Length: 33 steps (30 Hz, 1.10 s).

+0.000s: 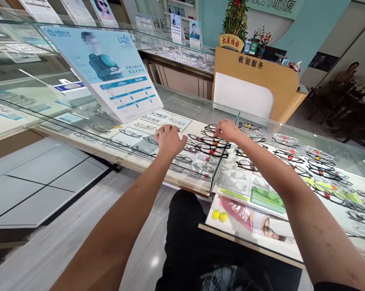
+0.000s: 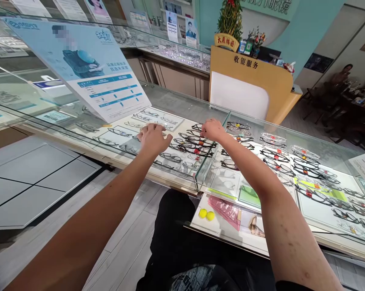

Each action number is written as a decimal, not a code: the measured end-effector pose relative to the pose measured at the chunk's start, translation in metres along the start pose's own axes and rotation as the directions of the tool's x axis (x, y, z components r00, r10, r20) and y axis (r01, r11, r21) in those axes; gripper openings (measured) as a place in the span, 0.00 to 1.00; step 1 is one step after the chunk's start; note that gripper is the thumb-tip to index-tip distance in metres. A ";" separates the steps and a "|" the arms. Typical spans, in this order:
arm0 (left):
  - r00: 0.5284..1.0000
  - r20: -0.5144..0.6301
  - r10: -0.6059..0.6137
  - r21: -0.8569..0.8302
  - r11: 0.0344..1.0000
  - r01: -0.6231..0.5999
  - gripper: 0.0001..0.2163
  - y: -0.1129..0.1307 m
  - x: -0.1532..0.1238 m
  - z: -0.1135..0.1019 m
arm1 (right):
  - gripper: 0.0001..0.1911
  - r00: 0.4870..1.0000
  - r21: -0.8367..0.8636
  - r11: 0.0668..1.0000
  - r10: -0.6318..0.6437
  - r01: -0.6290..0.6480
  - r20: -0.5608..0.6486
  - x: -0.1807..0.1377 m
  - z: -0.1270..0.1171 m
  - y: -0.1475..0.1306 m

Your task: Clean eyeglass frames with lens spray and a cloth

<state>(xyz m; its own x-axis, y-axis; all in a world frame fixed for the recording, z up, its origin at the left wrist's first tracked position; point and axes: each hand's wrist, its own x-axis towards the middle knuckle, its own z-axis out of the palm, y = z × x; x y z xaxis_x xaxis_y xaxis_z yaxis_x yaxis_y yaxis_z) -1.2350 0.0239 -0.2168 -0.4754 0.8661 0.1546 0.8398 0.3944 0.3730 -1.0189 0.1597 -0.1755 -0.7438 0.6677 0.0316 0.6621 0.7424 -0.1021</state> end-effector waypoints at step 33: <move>0.999 -0.035 0.015 0.107 0.994 -0.011 0.19 0.000 -0.002 0.002 | 0.28 0.984 0.626 0.761 0.106 -0.172 0.141 -0.254 0.120 -0.074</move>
<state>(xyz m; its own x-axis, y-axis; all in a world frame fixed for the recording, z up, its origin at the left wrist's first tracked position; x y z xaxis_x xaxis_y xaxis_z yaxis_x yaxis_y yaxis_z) -1.2334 0.0227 -0.2185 -0.4714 0.8607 0.1922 0.8684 0.4151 0.2713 -0.8901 -0.0716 -0.2950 -0.6747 0.7283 -0.1199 0.5743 0.4159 -0.7051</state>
